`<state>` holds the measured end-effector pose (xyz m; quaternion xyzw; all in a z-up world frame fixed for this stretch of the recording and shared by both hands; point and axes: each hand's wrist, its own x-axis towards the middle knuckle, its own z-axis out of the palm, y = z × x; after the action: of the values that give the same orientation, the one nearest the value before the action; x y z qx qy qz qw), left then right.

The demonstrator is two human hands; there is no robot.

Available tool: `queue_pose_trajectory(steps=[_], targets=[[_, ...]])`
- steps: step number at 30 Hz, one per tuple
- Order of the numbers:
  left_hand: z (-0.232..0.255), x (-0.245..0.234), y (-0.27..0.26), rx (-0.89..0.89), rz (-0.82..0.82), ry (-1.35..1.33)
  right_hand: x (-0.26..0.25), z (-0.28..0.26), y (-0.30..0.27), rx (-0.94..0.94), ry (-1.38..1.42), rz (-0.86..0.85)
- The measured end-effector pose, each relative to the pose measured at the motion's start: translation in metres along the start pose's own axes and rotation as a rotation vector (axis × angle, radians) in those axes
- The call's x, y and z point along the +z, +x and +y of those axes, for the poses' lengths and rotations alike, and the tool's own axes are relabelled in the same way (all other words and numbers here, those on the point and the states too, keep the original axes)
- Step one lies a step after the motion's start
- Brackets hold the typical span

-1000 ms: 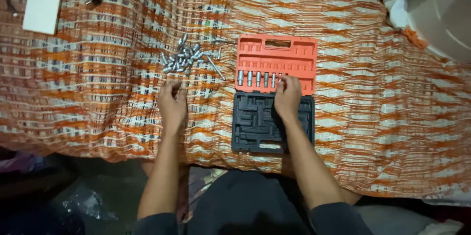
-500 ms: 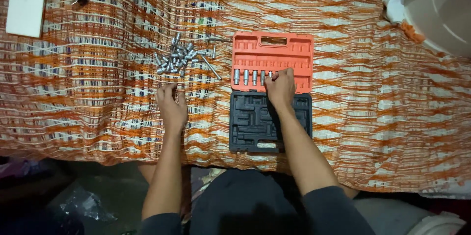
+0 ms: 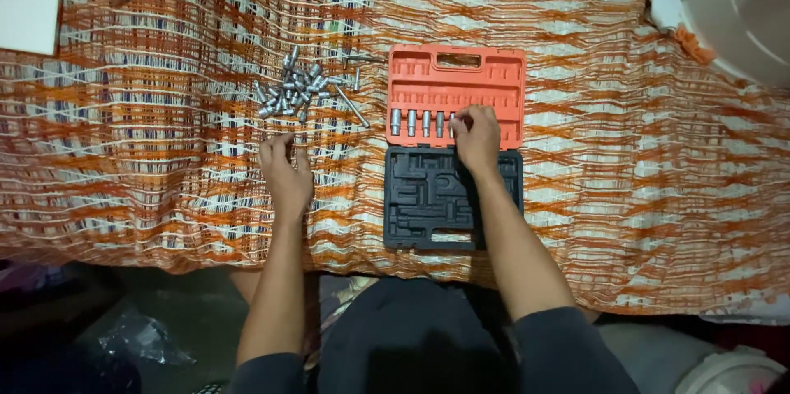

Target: The person is organizing a socket wrench set by placing various sockets into their designated spots in an orange plastic case on a patterned bedspread.

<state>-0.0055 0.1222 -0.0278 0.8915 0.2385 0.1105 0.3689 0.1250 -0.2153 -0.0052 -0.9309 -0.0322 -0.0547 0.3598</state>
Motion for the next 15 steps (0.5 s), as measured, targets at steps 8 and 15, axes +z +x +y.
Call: queue_pose_trajectory(steps=[8,15], targets=[[0.004,-0.002,-0.003,0.044,0.024,0.0,-0.015,0.004,-0.014,-0.096,0.009,-0.111],[0.011,-0.006,-0.002,0.054,0.065,-0.008,-0.023,-0.02,-0.016,-0.184,-0.29,-0.073]])
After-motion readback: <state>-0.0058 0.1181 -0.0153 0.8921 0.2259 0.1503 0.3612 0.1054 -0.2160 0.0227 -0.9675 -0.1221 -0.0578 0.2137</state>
